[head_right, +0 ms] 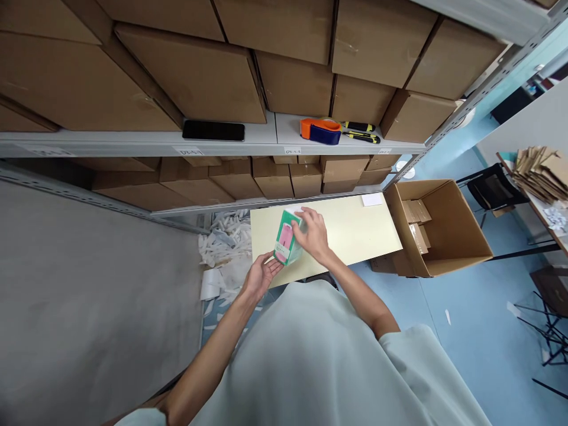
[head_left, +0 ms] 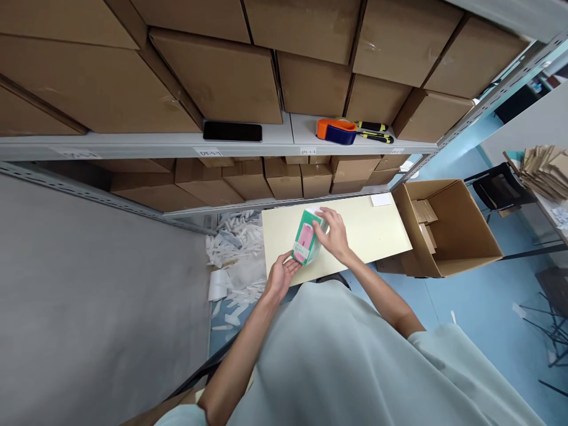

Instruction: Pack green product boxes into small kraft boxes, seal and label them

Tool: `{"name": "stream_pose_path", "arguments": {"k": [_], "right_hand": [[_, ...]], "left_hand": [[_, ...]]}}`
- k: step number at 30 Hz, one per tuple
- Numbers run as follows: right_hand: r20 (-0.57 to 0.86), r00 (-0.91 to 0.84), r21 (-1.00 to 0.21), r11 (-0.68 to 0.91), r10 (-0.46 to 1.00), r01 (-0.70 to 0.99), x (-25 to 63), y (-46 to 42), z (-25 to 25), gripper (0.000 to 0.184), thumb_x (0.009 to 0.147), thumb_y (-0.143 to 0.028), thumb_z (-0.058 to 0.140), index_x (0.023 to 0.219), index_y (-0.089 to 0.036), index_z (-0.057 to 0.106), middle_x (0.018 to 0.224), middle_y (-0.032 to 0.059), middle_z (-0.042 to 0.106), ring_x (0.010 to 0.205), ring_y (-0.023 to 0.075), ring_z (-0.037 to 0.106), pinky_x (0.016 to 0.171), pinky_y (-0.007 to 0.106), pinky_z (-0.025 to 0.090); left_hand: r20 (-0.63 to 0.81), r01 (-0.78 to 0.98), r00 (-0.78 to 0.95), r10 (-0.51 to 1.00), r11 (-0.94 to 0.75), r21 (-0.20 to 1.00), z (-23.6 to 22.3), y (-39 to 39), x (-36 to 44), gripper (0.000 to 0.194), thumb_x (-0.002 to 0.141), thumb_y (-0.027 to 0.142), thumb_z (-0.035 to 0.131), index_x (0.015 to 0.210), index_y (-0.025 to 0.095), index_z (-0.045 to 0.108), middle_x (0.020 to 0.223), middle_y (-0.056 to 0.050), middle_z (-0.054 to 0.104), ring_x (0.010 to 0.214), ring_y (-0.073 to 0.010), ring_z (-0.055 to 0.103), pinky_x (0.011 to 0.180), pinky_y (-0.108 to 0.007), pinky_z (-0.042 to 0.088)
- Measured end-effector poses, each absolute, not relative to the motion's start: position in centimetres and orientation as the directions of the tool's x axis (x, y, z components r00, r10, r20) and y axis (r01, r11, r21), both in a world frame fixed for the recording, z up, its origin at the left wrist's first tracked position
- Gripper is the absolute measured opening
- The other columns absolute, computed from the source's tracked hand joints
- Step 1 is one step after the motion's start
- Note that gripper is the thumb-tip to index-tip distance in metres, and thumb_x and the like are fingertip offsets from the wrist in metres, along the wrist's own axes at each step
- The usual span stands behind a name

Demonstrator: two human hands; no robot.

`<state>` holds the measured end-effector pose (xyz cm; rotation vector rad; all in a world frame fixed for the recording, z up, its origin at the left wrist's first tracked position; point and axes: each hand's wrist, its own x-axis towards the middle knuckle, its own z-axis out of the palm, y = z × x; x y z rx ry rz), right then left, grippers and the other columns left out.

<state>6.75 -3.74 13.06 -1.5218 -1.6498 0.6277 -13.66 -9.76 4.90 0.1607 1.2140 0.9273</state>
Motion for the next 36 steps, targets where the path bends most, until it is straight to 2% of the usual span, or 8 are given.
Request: {"name": "stream_pose_path", "arguments": {"k": [5, 10, 13, 17, 21, 25, 31, 36], "right_hand": [[-0.071, 0.183, -0.857, -0.154, 0.981, 0.491, 8.8, 1.1, 10.7, 0.03, 0.106, -0.05, 0.058, 0.12, -0.027, 0.071, 0.123, 0.0054, 0.079, 0.114, 0.0253, 0.071, 0.102, 0.038, 0.058], [-0.442, 0.2, -0.818, -0.485, 0.874, 0.309, 9.0, 1.0, 7.2, 0.034, 0.108, -0.057, 0.054, 0.107, -0.025, 0.066, 0.099, 0.002, 0.073, 0.089, 0.0186, 0.07, 0.07, 0.024, 0.054], [-0.669, 0.066, -0.721, -0.668, 0.74, 0.184, 8.5, -1.0, 5.5, 0.041, 0.111, -0.062, 0.053, 0.106, -0.023, 0.063, 0.093, 0.0029, 0.067, 0.069, 0.0157, 0.07, 0.053, 0.021, 0.045], [-0.869, -0.205, -0.473, -0.878, 0.451, 0.073, 7.0, -4.6, 3.6, 0.043, 0.117, -0.06, 0.041, 0.11, -0.022, 0.06, 0.088, 0.0045, 0.068, 0.063, 0.0181, 0.077, 0.044, 0.018, 0.043], [-0.874, -0.425, -0.255, -0.967, 0.234, -0.009, 5.4, -7.8, 2.1, 0.052, 0.119, -0.058, 0.028, 0.099, -0.021, 0.058, 0.073, 0.0035, 0.066, 0.06, 0.0201, 0.077, 0.041, 0.017, 0.044], [-0.848, -0.495, -0.173, -0.982, 0.188, -0.076, 5.0, -9.1, 1.2, 0.049, 0.119, -0.059, 0.034, 0.098, -0.021, 0.058, 0.067, 0.0025, 0.066, 0.057, 0.0198, 0.075, 0.04, 0.017, 0.044], [-0.862, -0.438, -0.191, -0.964, 0.254, -0.184, 6.5, -8.7, 1.0, 0.044, 0.119, -0.057, 0.039, 0.109, -0.02, 0.061, 0.084, 0.0069, 0.072, 0.066, 0.0211, 0.08, 0.05, 0.023, 0.059], [-0.821, -0.32, -0.321, -0.846, 0.472, -0.425, 8.0, -6.6, 2.1, 0.015, 0.114, -0.034, 0.057, 0.114, -0.02, 0.063, 0.089, 0.0046, 0.072, 0.07, 0.0171, 0.075, 0.06, 0.024, 0.065]], "left_hand": [[-0.383, -0.125, -0.108, 0.918, 0.37, 0.921, 6.7, -11.6, -13.5, 0.049, 0.083, 0.04, 0.081, 0.126, 0.017, 0.076, 0.106, -0.008, 0.081, 0.09, -0.022, 0.077, 0.095, -0.038, 0.062], [-0.034, 0.28, -0.196, 0.98, 0.089, 0.956, 9.7, -9.8, -15.4, 0.045, 0.086, 0.057, 0.079, 0.109, 0.019, 0.084, 0.091, -0.004, 0.074, 0.07, -0.0163, 0.059, 0.072, -0.032, 0.054], [0.001, 0.288, -0.161, 0.987, 0.046, 0.956, 11.0, -8.2, -16.1, 0.043, 0.085, 0.059, 0.082, 0.102, 0.02, 0.085, 0.087, -0.003, 0.07, 0.07, -0.0156, 0.056, 0.07, -0.031, 0.051], [-0.113, 0.203, -0.135, 0.984, 0.139, 0.969, 11.3, -6.4, -15.7, 0.05, 0.076, 0.062, 0.087, 0.099, 0.018, 0.084, 0.089, -0.005, 0.073, 0.071, -0.0157, 0.057, 0.068, -0.03, 0.05], [-0.203, 0.199, -0.079, 0.976, 0.215, 0.956, 10.9, -5.3, -14.6, 0.058, 0.07, 0.066, 0.091, 0.102, 0.018, 0.085, 0.092, -0.006, 0.076, 0.069, -0.0157, 0.057, 0.066, -0.031, 0.049], [-0.204, 0.21, -0.023, 0.979, 0.204, 0.956, 10.6, -5.3, -13.8, 0.052, 0.078, 0.064, 0.086, 0.103, 0.018, 0.086, 0.092, -0.007, 0.078, 0.074, -0.0183, 0.064, 0.073, -0.032, 0.054], [-0.142, 0.206, 0.038, 0.989, 0.131, 0.97, 11.0, -5.3, -14.2, 0.047, 0.081, 0.061, 0.083, 0.102, 0.019, 0.087, 0.099, -0.008, 0.079, 0.075, -0.0173, 0.063, 0.073, -0.033, 0.054], [-0.187, 0.161, 0.118, 0.975, 0.167, 0.973, 12.0, -6.2, -15.3, 0.053, 0.082, 0.065, 0.086, 0.111, 0.021, 0.085, 0.114, -0.011, 0.081, 0.096, -0.0248, 0.074, 0.085, -0.037, 0.062]]}}
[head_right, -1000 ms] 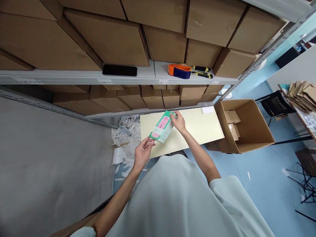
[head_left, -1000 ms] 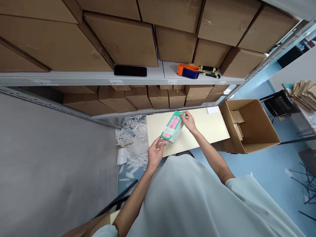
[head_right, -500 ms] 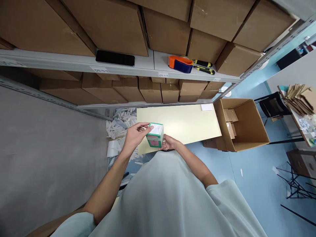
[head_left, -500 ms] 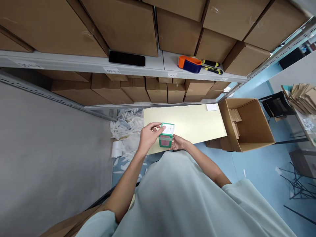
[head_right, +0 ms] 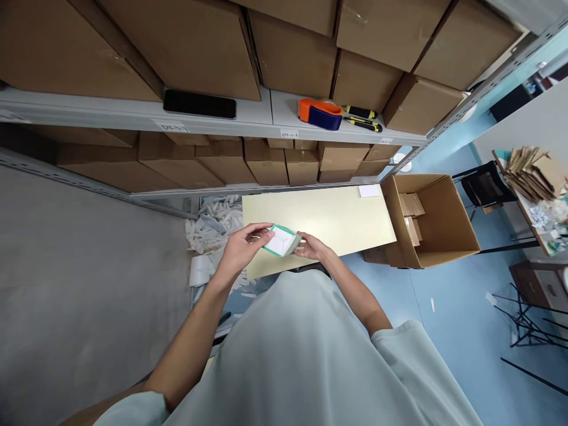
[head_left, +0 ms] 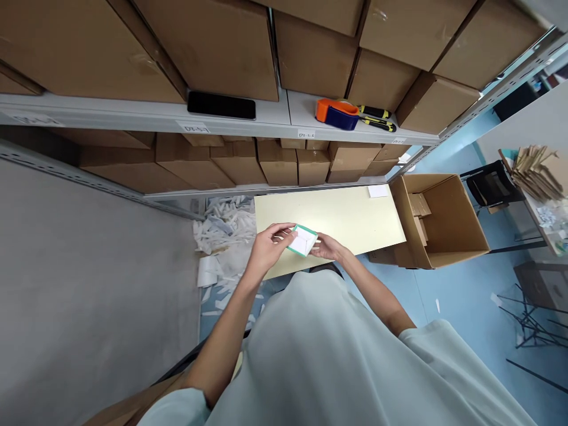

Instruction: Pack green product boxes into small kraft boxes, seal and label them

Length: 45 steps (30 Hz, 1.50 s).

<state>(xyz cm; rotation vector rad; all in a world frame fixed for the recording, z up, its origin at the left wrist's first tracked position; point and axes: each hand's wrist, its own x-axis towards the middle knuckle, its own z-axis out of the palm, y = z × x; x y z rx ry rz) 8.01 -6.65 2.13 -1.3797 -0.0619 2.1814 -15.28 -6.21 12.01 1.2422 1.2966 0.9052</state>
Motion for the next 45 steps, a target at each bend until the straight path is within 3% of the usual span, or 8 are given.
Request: {"name": "stream_pose_path", "arguments": {"k": [5, 10, 13, 20, 28, 34, 40, 45], "right_hand": [[-0.643, -0.221, -0.51, -0.626, 0.733, -0.591, 9.1, -3.1, 4.6, 0.007, 0.106, -0.027, 0.068, 0.108, -0.021, 0.066, 0.094, 0.0032, 0.076, 0.081, 0.0183, 0.075, 0.078, 0.027, 0.068], [-0.45, -0.177, -0.665, -0.461, 0.875, -0.588, 9.4, 0.1, 8.1, 0.007, 0.1, -0.026, 0.072, 0.102, -0.024, 0.066, 0.095, 0.0001, 0.077, 0.09, 0.0193, 0.073, 0.09, 0.029, 0.065], [-0.409, -0.126, -0.808, -0.423, 0.904, -0.41, 9.6, 1.1, 10.2, 0.01, 0.102, -0.03, 0.069, 0.11, -0.025, 0.066, 0.103, 0.0016, 0.076, 0.1, 0.0209, 0.072, 0.09, 0.028, 0.062], [-0.182, -0.201, -0.975, -0.204, 0.962, -0.091, 10.6, 1.7, 12.2, 0.037, 0.092, -0.049, 0.085, 0.114, -0.027, 0.066, 0.122, 0.0028, 0.072, 0.116, 0.0216, 0.069, 0.098, 0.03, 0.058], [-0.123, -0.356, -0.992, -0.101, 0.926, 0.079, 12.6, 1.7, 12.8, 0.044, 0.082, -0.048, 0.095, 0.105, -0.024, 0.067, 0.131, 0.0081, 0.073, 0.143, 0.0298, 0.063, 0.113, 0.042, 0.054], [-0.227, -0.306, -0.95, -0.141, 0.925, 0.278, 14.2, 0.0, 12.1, 0.05, 0.079, -0.05, 0.096, 0.11, -0.024, 0.066, 0.151, 0.0114, 0.069, 0.153, 0.0302, 0.057, 0.123, 0.05, 0.045], [-0.249, -0.239, -0.949, -0.187, 0.939, 0.256, 14.2, -0.8, 9.1, 0.046, 0.087, -0.06, 0.085, 0.111, -0.025, 0.065, 0.144, 0.0094, 0.071, 0.139, 0.0257, 0.064, 0.118, 0.043, 0.051], [-0.279, -0.218, -0.928, -0.204, 0.935, 0.313, 11.3, 1.3, 5.4, 0.035, 0.092, -0.051, 0.08, 0.113, -0.026, 0.067, 0.132, 0.0055, 0.074, 0.132, 0.0249, 0.065, 0.118, 0.043, 0.051]], "left_hand": [[-0.362, -0.035, 0.109, 0.926, 0.367, 0.929, 12.0, -8.5, -15.3, 0.073, 0.076, 0.068, 0.094, 0.133, 0.027, 0.074, 0.154, -0.014, 0.07, 0.145, -0.0365, 0.065, 0.113, -0.05, 0.062], [-0.545, -0.34, 0.506, 0.669, 0.735, 0.587, 11.4, -10.1, -14.2, 0.065, 0.087, 0.07, 0.083, 0.13, 0.021, 0.071, 0.142, -0.019, 0.077, 0.134, -0.04, 0.075, 0.112, -0.061, 0.063], [-0.518, -0.353, 0.457, 0.723, 0.682, 0.64, 11.1, -10.4, -13.8, 0.064, 0.078, 0.06, 0.094, 0.124, 0.023, 0.069, 0.134, -0.016, 0.081, 0.127, -0.0356, 0.079, 0.112, -0.055, 0.064], [-0.468, -0.132, 0.273, 0.84, 0.515, 0.847, 9.8, -9.9, -14.1, 0.085, 0.059, 0.068, 0.103, 0.118, 0.026, 0.058, 0.121, -0.011, 0.083, 0.112, -0.0301, 0.082, 0.097, -0.046, 0.068], [-0.274, 0.187, -0.001, 0.962, 0.269, 0.945, 8.1, -10.3, -14.5, 0.065, 0.066, 0.046, 0.096, 0.118, 0.025, 0.062, 0.13, -0.011, 0.072, 0.115, -0.0299, 0.073, 0.086, -0.04, 0.065], [0.085, 0.69, 0.005, 0.996, -0.065, 0.721, 9.7, -10.5, -15.0, 0.046, 0.083, 0.014, 0.078, 0.126, 0.026, 0.069, 0.138, -0.013, 0.069, 0.131, -0.0381, 0.063, 0.106, -0.051, 0.057], [0.066, 0.793, 0.06, 0.996, -0.088, 0.603, 8.9, -10.9, -14.3, 0.043, 0.087, 0.015, 0.077, 0.127, 0.028, 0.071, 0.139, -0.014, 0.066, 0.13, -0.0404, 0.061, 0.077, -0.044, 0.055], [0.004, 0.786, 0.04, 0.999, -0.034, 0.618, 5.5, -10.5, -14.2, 0.043, 0.085, 0.02, 0.081, 0.125, 0.027, 0.069, 0.126, -0.014, 0.06, 0.124, -0.0384, 0.063, 0.08, -0.042, 0.058]]}}
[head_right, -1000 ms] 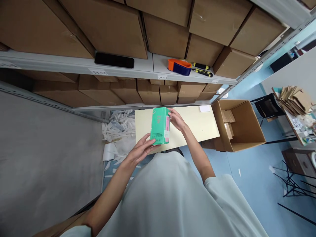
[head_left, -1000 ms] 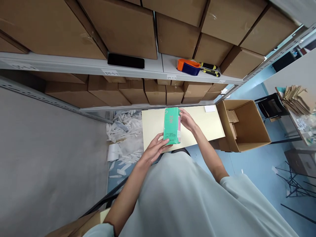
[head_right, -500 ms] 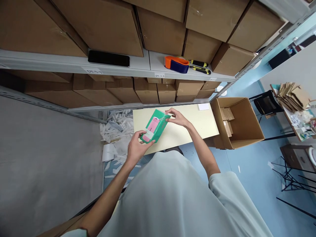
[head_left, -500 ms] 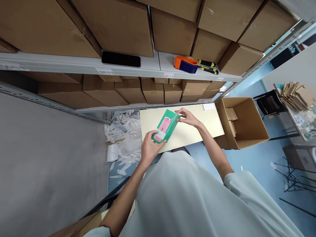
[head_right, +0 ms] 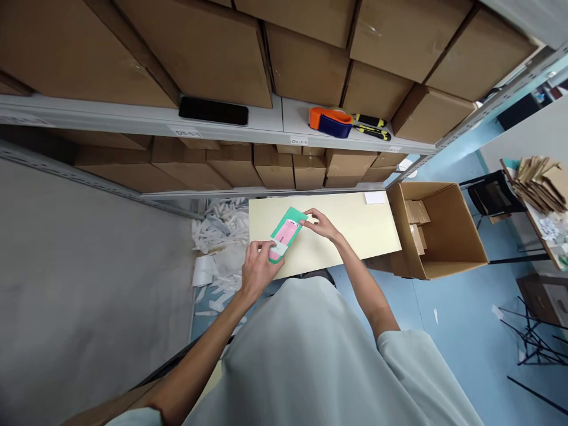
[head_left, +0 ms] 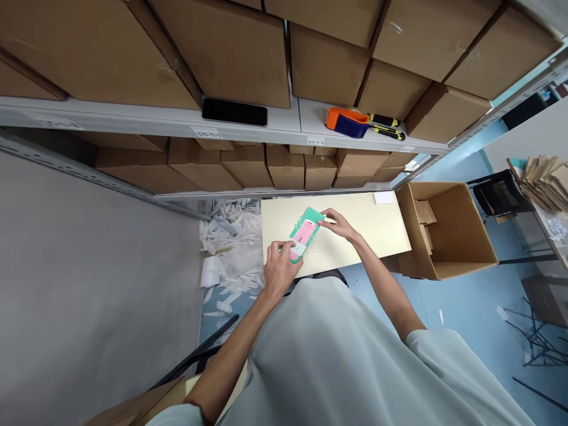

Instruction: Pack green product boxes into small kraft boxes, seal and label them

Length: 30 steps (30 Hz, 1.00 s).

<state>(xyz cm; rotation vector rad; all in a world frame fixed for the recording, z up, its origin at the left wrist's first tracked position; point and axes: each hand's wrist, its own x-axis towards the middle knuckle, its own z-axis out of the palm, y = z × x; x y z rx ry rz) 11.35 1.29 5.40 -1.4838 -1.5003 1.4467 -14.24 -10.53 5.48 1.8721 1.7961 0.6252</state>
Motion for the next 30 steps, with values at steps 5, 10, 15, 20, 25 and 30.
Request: {"name": "stream_pose_path", "arguments": {"k": [5, 10, 15, 20, 25, 30], "right_hand": [[-0.365, -0.193, -0.846, -0.238, 0.911, 0.477, 5.0, 6.3, 2.0, 0.03, 0.088, -0.042, 0.084, 0.11, -0.027, 0.071, 0.13, 0.005, 0.074, 0.135, 0.0282, 0.063, 0.116, 0.043, 0.053], [-0.508, -0.238, -0.786, -0.333, 0.828, 0.521, -0.1, 10.9, -0.5, 0.032, 0.088, -0.033, 0.088, 0.114, -0.027, 0.071, 0.096, -0.0023, 0.073, 0.087, 0.0176, 0.073, 0.089, 0.029, 0.061], [-0.599, -0.192, -0.708, -0.402, 0.778, 0.58, -2.7, 13.7, -2.3, 0.034, 0.09, -0.027, 0.086, 0.119, -0.03, 0.069, 0.078, -0.0076, 0.069, 0.064, 0.014, 0.067, 0.073, 0.024, 0.059], [-0.616, -0.161, -0.666, -0.4, 0.771, 0.629, -4.4, 14.6, -4.0, 0.055, 0.088, -0.019, 0.082, 0.14, -0.03, 0.069, 0.095, 0.0003, 0.077, 0.094, 0.0227, 0.077, 0.089, 0.03, 0.063], [-0.589, -0.151, -0.688, -0.395, 0.794, 0.608, -4.7, 13.6, -4.1, 0.079, 0.088, -0.018, 0.078, 0.162, -0.028, 0.057, 0.124, 0.0099, 0.075, 0.128, 0.0294, 0.072, 0.103, 0.034, 0.06], [-0.487, -0.108, -0.694, -0.309, 0.867, 0.65, -2.7, 10.5, -2.5, 0.068, 0.1, -0.029, 0.068, 0.166, -0.027, 0.051, 0.137, 0.0137, 0.068, 0.127, 0.0287, 0.071, 0.111, 0.039, 0.057]], "left_hand": [[-0.032, 0.756, -0.093, 0.995, 0.091, 0.648, 1.1, -8.8, -15.3, 0.042, 0.085, 0.02, 0.081, 0.123, 0.025, 0.066, 0.122, -0.013, 0.055, 0.122, -0.038, 0.064, 0.107, -0.052, 0.058], [-0.07, 0.687, -0.227, 0.971, 0.211, 0.696, -2.5, -6.8, -15.8, 0.047, 0.082, 0.016, 0.079, 0.126, 0.022, 0.064, 0.126, -0.014, 0.053, 0.129, -0.0384, 0.064, 0.113, -0.055, 0.057], [-0.109, 0.606, -0.312, 0.944, 0.286, 0.742, -5.4, -4.4, -15.7, 0.05, 0.078, 0.013, 0.081, 0.122, 0.027, 0.064, 0.122, -0.009, 0.054, 0.124, -0.0336, 0.066, 0.11, -0.055, 0.059], [-0.171, 0.585, -0.328, 0.929, 0.342, 0.735, -7.3, -3.0, -15.4, 0.048, 0.081, 0.015, 0.083, 0.124, 0.026, 0.064, 0.123, -0.011, 0.057, 0.119, -0.033, 0.067, 0.107, -0.054, 0.059], [-0.229, 0.635, -0.32, 0.919, 0.387, 0.669, -6.9, -3.3, -15.1, 0.05, 0.088, 0.024, 0.081, 0.135, 0.024, 0.063, 0.145, -0.019, 0.058, 0.132, -0.0397, 0.065, 0.106, -0.055, 0.06], [-0.156, 0.656, -0.343, 0.926, 0.355, 0.666, -4.6, -5.0, -16.6, 0.042, 0.096, 0.026, 0.071, 0.137, 0.022, 0.066, 0.156, -0.023, 0.056, 0.142, -0.0443, 0.061, 0.114, -0.057, 0.057]]}}
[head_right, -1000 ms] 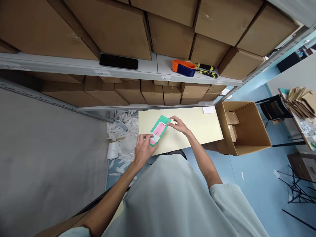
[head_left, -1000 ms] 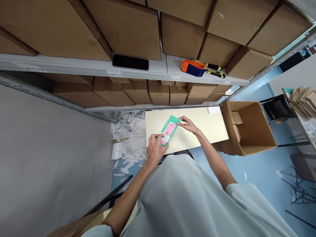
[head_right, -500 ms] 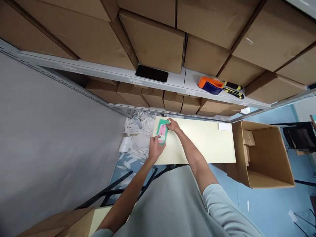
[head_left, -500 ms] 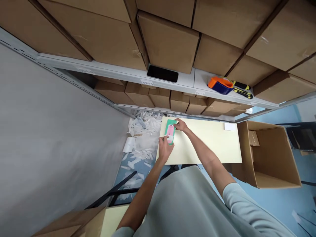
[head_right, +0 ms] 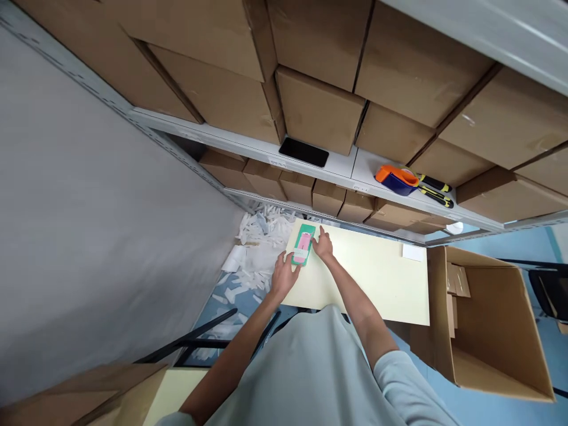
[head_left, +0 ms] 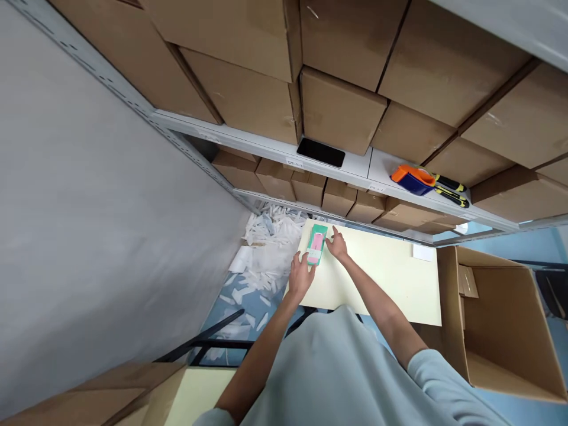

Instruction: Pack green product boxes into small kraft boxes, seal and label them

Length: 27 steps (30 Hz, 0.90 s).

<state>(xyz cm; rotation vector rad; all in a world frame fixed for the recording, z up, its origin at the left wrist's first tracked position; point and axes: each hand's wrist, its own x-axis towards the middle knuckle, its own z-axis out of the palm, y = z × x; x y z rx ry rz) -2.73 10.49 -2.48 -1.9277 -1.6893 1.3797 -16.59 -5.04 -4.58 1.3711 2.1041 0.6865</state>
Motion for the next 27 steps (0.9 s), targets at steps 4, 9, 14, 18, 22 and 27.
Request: {"name": "stream_pose_path", "arguments": {"k": [4, 9, 14, 18, 22, 27], "right_hand": [[-0.4, -0.145, -0.712, -0.207, 0.905, 0.671, 0.2, 7.0, -0.9, 0.059, 0.101, -0.033, 0.066, 0.158, -0.025, 0.055, 0.13, 0.01, 0.071, 0.095, 0.0229, 0.075, 0.105, 0.04, 0.061], [-0.318, -0.169, -0.794, -0.164, 0.933, 0.586, 3.3, 1.6, 0.3, 0.05, 0.095, -0.037, 0.067, 0.143, -0.025, 0.062, 0.113, 0.0049, 0.077, 0.079, 0.021, 0.076, 0.083, 0.037, 0.065], [-0.249, -0.26, -0.87, -0.098, 0.933, 0.482, 3.6, -4.1, 1.2, 0.055, 0.094, -0.047, 0.065, 0.141, -0.02, 0.063, 0.107, 0.0065, 0.081, 0.075, 0.0209, 0.078, 0.077, 0.037, 0.065], [-0.184, -0.375, -0.925, -0.031, 0.908, 0.379, 2.1, -7.0, 2.9, 0.058, 0.094, -0.052, 0.066, 0.142, -0.019, 0.064, 0.107, 0.0082, 0.081, 0.074, 0.0208, 0.079, 0.075, 0.037, 0.066], [-0.109, -0.483, -0.959, 0.036, 0.869, 0.28, 0.4, -8.1, 5.6, 0.059, 0.096, -0.057, 0.068, 0.142, -0.02, 0.066, 0.109, 0.0089, 0.081, 0.075, 0.0204, 0.078, 0.074, 0.037, 0.066], [-0.079, -0.636, -0.981, 0.055, 0.768, 0.188, -0.1, -9.4, 9.1, 0.065, 0.095, -0.063, 0.074, 0.142, -0.019, 0.068, 0.111, 0.0107, 0.081, 0.08, 0.0212, 0.079, 0.079, 0.039, 0.068]], "left_hand": [[-0.025, 0.65, -0.36, 0.933, 0.27, 0.711, -2.6, -7.5, -18.5, 0.033, 0.1, 0.025, 0.065, 0.133, 0.022, 0.07, 0.152, -0.022, 0.06, 0.145, -0.0421, 0.061, 0.122, -0.056, 0.053], [0.099, 0.632, -0.373, 0.923, 0.175, 0.755, -0.6, -11.2, -19.2, 0.018, 0.103, 0.022, 0.061, 0.115, 0.023, 0.074, 0.147, -0.019, 0.065, 0.142, -0.0377, 0.064, 0.121, -0.054, 0.054], [0.199, 0.611, -0.405, 0.892, 0.103, 0.785, 1.1, -15.8, -18.3, 0.012, 0.1, 0.019, 0.063, 0.101, 0.026, 0.073, 0.141, -0.014, 0.07, 0.138, -0.0335, 0.067, 0.116, -0.05, 0.058], [0.237, 0.617, -0.448, 0.862, 0.106, 0.78, 2.3, -19.6, -17.9, 0.013, 0.101, 0.021, 0.062, 0.099, 0.026, 0.073, 0.142, -0.014, 0.07, 0.139, -0.0336, 0.067, 0.114, -0.05, 0.059], [0.287, 0.623, -0.517, 0.806, 0.125, 0.772, 3.9, -22.7, -17.2, 0.014, 0.104, 0.023, 0.061, 0.103, 0.026, 0.075, 0.143, -0.014, 0.071, 0.138, -0.0325, 0.068, 0.114, -0.05, 0.06], [0.32, 0.596, -0.669, 0.671, 0.228, 0.77, 6.6, -27.0, -14.5, 0.012, 0.103, 0.023, 0.064, 0.102, 0.025, 0.076, 0.146, -0.013, 0.071, 0.14, -0.0311, 0.067, 0.118, -0.052, 0.058]]}}
